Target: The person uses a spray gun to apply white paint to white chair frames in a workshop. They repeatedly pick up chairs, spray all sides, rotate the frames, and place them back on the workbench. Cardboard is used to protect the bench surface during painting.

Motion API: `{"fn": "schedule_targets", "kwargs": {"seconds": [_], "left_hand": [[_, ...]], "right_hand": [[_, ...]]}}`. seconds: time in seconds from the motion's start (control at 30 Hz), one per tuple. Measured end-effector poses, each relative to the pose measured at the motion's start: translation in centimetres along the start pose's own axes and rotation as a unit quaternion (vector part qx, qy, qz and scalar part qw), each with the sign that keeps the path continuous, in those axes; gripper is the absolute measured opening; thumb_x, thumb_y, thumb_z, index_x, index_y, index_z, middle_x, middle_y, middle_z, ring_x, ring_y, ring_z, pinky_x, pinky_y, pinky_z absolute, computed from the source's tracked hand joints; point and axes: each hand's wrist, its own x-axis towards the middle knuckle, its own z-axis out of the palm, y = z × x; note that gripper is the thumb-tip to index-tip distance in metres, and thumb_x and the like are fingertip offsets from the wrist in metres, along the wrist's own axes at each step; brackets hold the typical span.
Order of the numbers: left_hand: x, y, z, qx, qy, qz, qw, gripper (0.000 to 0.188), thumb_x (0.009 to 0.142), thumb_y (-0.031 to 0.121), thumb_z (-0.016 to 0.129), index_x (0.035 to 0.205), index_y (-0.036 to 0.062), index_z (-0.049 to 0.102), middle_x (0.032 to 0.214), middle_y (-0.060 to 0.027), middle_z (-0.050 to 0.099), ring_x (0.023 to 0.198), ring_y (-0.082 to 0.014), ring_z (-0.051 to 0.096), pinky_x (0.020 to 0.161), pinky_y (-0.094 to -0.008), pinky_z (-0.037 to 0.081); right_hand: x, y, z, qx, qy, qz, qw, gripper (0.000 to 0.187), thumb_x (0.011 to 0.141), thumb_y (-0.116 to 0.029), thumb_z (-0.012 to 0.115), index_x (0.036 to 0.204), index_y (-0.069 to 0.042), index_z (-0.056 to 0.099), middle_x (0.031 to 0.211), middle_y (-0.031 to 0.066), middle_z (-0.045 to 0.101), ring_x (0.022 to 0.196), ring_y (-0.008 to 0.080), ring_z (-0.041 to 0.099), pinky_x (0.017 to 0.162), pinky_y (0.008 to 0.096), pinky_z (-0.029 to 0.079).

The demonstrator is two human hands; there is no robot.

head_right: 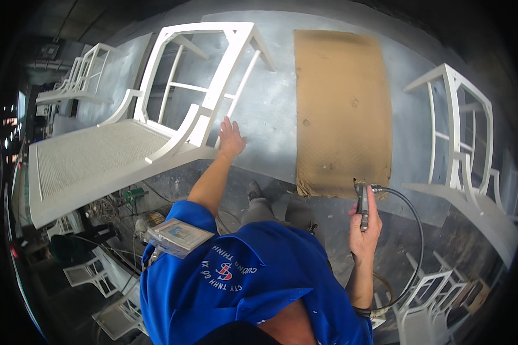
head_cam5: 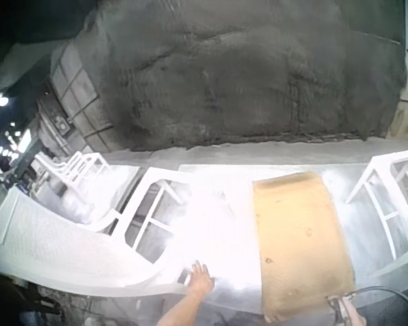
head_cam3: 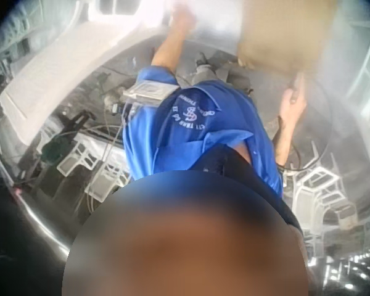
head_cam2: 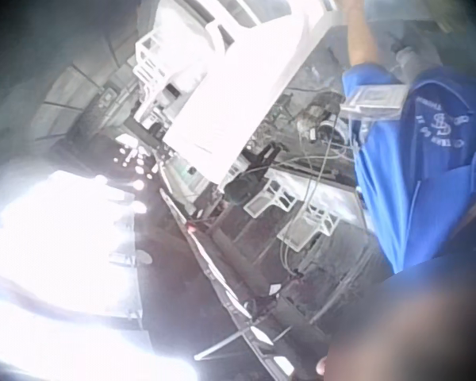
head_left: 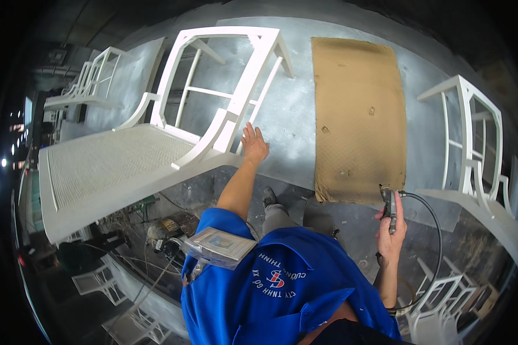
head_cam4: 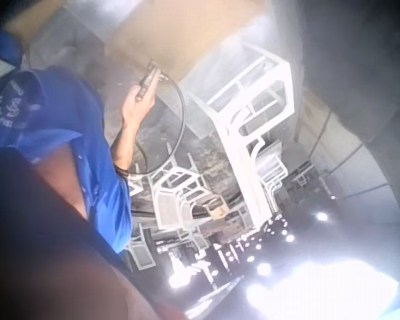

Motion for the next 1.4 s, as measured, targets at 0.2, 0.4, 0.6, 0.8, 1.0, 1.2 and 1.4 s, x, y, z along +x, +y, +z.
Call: {"fn": "schedule_targets", "kwargs": {"seconds": [0.2,0.4,0.6,0.8,1.0,1.2,1.4], "left_hand": [[-5.5,2.3,-1.4,-0.099,0.092,0.072,0.988,0.086,0.089,0.030,0.074,0.155,-0.0076,0.033,0.162,-0.0377,0.020,0.148,-0.0552,0.025,0.121,-0.0611,0.025],[-4.2,5.7,-7.8,-0.094,0.323,0.134,0.932,0.086,0.087,0.026,0.077,0.154,-0.0070,0.035,0.162,-0.0369,0.021,0.148,-0.0559,0.024,0.122,-0.0649,0.020],[2.7,6.8,-13.6,-0.022,0.231,0.101,0.967,0.087,0.087,0.037,0.075,0.158,0.0032,0.036,0.159,-0.0333,0.034,0.148,-0.0523,0.027,0.120,-0.0654,0.022],[1.0,9.7,-6.3,-0.149,0.216,0.242,0.934,0.074,0.086,0.031,0.076,0.150,0.0056,0.047,0.148,-0.0260,0.051,0.137,-0.0452,0.045,0.113,-0.0571,0.039],[-9.5,6.6,7.8,-0.173,-0.136,0.297,0.929,0.076,0.096,0.047,0.064,0.155,0.0029,0.042,0.153,-0.0262,0.049,0.143,-0.0404,0.046,0.120,-0.0466,0.036],[-15.4,-3.4,10.8,-0.175,-0.171,0.170,0.955,0.067,0.094,0.047,0.067,0.145,0.0046,0.057,0.139,-0.0259,0.061,0.131,-0.0435,0.056,0.111,-0.0463,0.046],[-17.0,-10.8,7.7,-0.209,-0.111,0.060,0.970,0.064,0.095,0.044,0.067,0.145,0.0049,0.057,0.140,-0.0243,0.062,0.131,-0.0415,0.058,0.112,-0.0456,0.046]], "right_hand": [[1.5,-0.4,-1.2,0.045,0.051,-0.034,0.997,0.070,0.104,-0.051,0.057,0.160,-0.012,0.040,0.099,0.0065,0.065,0.080,0.0111,0.063,0.046,0.0218,0.045],[2.3,-1.9,-2.5,0.102,0.096,-0.070,0.988,0.080,0.101,-0.059,0.058,0.161,-0.009,0.037,0.103,0.0065,0.063,0.084,0.0124,0.064,0.047,0.0215,0.045],[4.3,-5.9,-5.3,0.101,0.117,-0.179,0.972,0.091,0.097,-0.068,0.056,0.161,-0.007,0.035,0.104,0.0079,0.060,0.083,0.0135,0.063,0.046,0.0209,0.044],[7.4,-13.2,-8.8,0.159,0.146,-0.317,0.924,0.095,0.096,-0.070,0.055,0.160,-0.004,0.033,0.105,0.0099,0.061,0.085,0.0146,0.063,0.045,0.0205,0.045],[10.5,-21.6,-11.4,0.235,0.131,-0.410,0.871,0.076,0.104,-0.058,0.051,0.158,-0.006,0.038,0.102,0.0081,0.063,0.080,0.0113,0.063,0.044,0.0193,0.046],[10.5,-29.5,-11.9,0.240,0.158,-0.437,0.852,0.069,0.104,-0.054,0.054,0.153,-0.007,0.046,0.093,0.0064,0.065,0.073,0.0104,0.064,0.043,0.0203,0.046],[7.8,-32.2,-10.3,0.224,0.179,-0.464,0.838,0.069,0.105,-0.053,0.053,0.155,-0.008,0.043,0.094,0.0061,0.065,0.075,0.0090,0.065,0.045,0.0193,0.048]]}}
